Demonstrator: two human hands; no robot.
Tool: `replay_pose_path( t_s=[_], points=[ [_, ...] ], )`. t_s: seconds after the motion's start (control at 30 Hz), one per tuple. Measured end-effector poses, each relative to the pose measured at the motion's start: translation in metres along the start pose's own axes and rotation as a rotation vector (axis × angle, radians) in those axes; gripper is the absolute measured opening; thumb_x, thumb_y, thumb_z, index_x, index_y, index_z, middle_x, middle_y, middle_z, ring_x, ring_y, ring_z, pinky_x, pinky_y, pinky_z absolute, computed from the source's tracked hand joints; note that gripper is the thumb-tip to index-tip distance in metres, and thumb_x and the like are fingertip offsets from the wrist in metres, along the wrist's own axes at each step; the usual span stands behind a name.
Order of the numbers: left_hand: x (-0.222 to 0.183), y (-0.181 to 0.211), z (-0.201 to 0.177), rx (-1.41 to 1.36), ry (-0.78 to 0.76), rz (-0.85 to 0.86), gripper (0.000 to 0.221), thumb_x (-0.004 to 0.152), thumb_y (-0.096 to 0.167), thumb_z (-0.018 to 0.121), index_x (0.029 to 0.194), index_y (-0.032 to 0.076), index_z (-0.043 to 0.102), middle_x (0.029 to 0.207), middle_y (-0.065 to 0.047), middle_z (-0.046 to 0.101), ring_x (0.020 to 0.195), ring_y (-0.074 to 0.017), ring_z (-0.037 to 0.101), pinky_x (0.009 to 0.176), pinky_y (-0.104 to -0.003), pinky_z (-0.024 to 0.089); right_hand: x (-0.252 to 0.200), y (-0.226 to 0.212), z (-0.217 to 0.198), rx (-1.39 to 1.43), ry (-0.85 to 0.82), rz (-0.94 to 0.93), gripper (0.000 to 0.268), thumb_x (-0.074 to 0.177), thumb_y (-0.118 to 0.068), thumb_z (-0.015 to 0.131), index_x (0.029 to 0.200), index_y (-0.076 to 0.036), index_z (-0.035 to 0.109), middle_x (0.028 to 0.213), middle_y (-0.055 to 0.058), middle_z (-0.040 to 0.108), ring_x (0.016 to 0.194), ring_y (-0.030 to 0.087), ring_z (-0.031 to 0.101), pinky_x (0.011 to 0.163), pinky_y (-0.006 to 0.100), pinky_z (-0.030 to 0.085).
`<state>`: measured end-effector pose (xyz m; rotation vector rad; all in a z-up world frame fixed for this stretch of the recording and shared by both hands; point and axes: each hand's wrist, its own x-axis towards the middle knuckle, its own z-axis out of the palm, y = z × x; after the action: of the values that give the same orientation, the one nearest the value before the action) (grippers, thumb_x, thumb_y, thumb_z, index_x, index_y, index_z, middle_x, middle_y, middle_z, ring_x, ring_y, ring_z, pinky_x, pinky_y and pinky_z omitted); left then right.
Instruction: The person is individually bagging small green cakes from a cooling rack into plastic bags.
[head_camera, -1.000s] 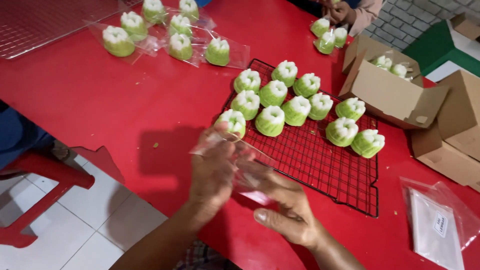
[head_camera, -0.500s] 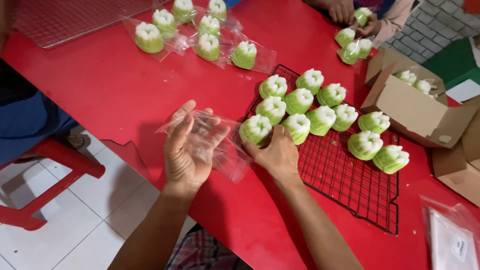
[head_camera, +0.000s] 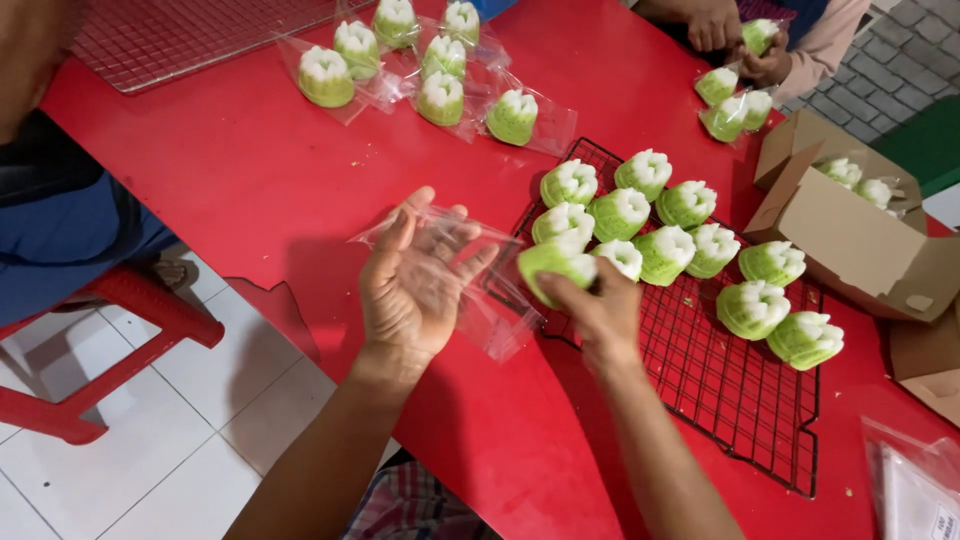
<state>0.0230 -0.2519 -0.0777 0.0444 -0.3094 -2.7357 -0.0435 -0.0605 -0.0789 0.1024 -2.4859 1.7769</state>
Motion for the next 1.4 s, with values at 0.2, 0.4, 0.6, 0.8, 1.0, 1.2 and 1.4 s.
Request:
replay_pose_path(
  t_s=[0.2,0.4,0.6,0.8,1.0,1.2,1.4],
  points=[
    [-0.004,-0.011,0.042,0.082,-0.133,0.038,0.082,0.083,0.03,0.077,0.147,-0.006,0.04,0.093,-0.024,0.071,0.107,-0.0373,0.067,0.08,-0.056,0.064,-0.064,-0.063,-0.093,0.465,0.001,-0.072,0.057,0.069,-0.005,0.078,0.123,0.005,0.065,0.111,0.017,0.072,0.098,0.03,0.072,0.078,0.032,0.06],
    [-0.012,-0.052,0.071,0.008,-0.355,-0.109,0.062,0.092,0.031,0.066,0.143,0.002,0.046,0.127,-0.024,0.059,0.112,-0.0379,0.061,0.101,-0.065,0.049,-0.112,-0.069,-0.133,0.717,-0.162,-0.245,0.053,0.074,-0.009,0.074,0.119,0.017,0.064,0.093,0.019,0.074,0.083,0.03,0.071,0.082,0.036,0.056],
    [-0.029,-0.094,0.096,0.068,-0.446,-0.144,0.063,0.094,0.037,0.064,0.144,0.002,0.048,0.13,-0.024,0.06,0.114,-0.0387,0.061,0.098,-0.062,0.053,-0.114,-0.063,-0.152,0.593,-0.125,-0.246,0.05,0.07,-0.008,0.078,0.114,0.014,0.067,0.085,0.011,0.067,0.076,0.022,0.065,0.069,0.031,0.051],
    [-0.034,-0.12,0.108,0.011,-0.549,-0.118,0.06,0.102,0.034,0.057,0.151,0.002,0.043,0.132,-0.024,0.062,0.119,-0.0381,0.062,0.104,-0.061,0.05,-0.124,-0.056,-0.184,0.726,-0.085,-0.269,0.058,0.07,-0.004,0.075,0.123,0.016,0.066,0.102,0.022,0.076,0.089,0.032,0.073,0.084,0.039,0.059],
    [-0.035,-0.138,0.127,-0.04,-0.587,-0.162,0.065,0.097,0.032,0.062,0.152,0.004,0.042,0.137,-0.026,0.056,0.12,-0.039,0.058,0.107,-0.06,0.047,-0.138,-0.068,-0.211,0.854,-0.009,-0.268,0.052,0.071,-0.005,0.08,0.119,0.014,0.069,0.108,0.025,0.077,0.101,0.042,0.075,0.096,0.054,0.059],
    [-0.046,-0.152,0.13,-0.001,-0.633,-0.21,0.078,0.09,0.033,0.069,0.154,0.003,0.036,0.139,-0.027,0.054,0.123,-0.0418,0.057,0.108,-0.065,0.046,-0.134,-0.059,-0.212,0.584,0.017,-0.278,0.045,0.071,-0.008,0.077,0.11,0.014,0.068,0.081,0.012,0.069,0.069,0.022,0.065,0.062,0.028,0.051],
    [-0.051,-0.164,0.135,0.02,-0.652,-0.203,0.07,0.095,0.032,0.066,0.153,0.003,0.039,0.14,-0.024,0.055,0.122,-0.0389,0.058,0.106,-0.062,0.05,-0.129,-0.053,-0.211,0.355,0.154,-0.252,0.058,0.066,-0.013,0.082,0.119,0.008,0.07,0.093,0.013,0.072,0.082,0.024,0.071,0.071,0.034,0.062]
  ],
)
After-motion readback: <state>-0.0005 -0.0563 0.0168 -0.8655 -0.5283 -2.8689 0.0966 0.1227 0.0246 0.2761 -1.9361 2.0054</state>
